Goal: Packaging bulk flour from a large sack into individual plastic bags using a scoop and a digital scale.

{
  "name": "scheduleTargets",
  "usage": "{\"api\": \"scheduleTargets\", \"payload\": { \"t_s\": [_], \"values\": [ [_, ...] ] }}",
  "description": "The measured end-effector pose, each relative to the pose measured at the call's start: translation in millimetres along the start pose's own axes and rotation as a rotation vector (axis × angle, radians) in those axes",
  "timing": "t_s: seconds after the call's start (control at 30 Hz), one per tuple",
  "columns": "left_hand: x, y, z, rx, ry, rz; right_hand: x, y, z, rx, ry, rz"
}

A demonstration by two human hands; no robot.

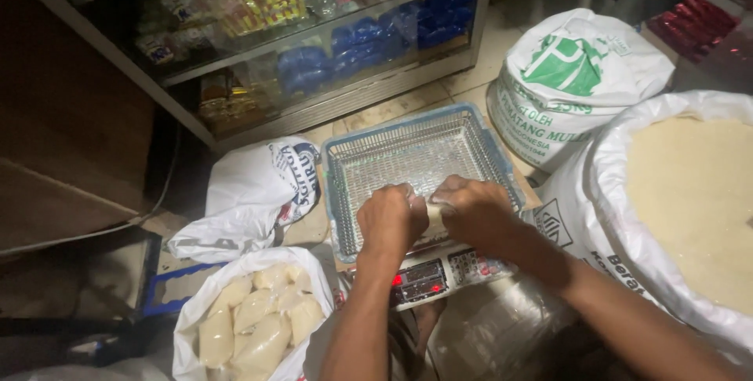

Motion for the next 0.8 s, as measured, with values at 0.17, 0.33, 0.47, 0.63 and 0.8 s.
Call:
{"api": "scheduleTargets", "payload": {
  "t_s": [0.17, 0.33, 0.47, 0.63, 0.8],
  "values": [
    [4.2, 5.8, 1.6, 0.078, -0.055, 0.093, 28.3, 53.1, -8.8, -0.135, -0.059, -0.360],
    [-0.9, 13.4, 3.2, 0.130, -0.008, 0.227, 92.7, 89.9, 6.5, -0.185, -0.319, -0.207],
    [-10.4, 3.4, -5.7, 0.215, -0.049, 0.300, 152.3, 103.1, 34.3, -0.104, -0.425, -0.136],
    [9.9, 26.5, 7.3, 0.480, -0.245, 0.315, 198.5, 163.1, 72.2, 0.046, -0.457, 0.021],
    [24.7, 18.4, 2.2, 0.403, -0.217, 0.302, 253.7, 206.2, 137.4, 0.198, -0.510, 0.406]
  ]
}}
Point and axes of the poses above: each hand's wrist, its own z-axis away from the middle knuckle, its own y-axis out of the back of the hand, x = y × z, the point moved 10 cm from there along -z, towards the middle knuckle, and after that the axes turned 2 degrees about y, right-handed, at the moved point
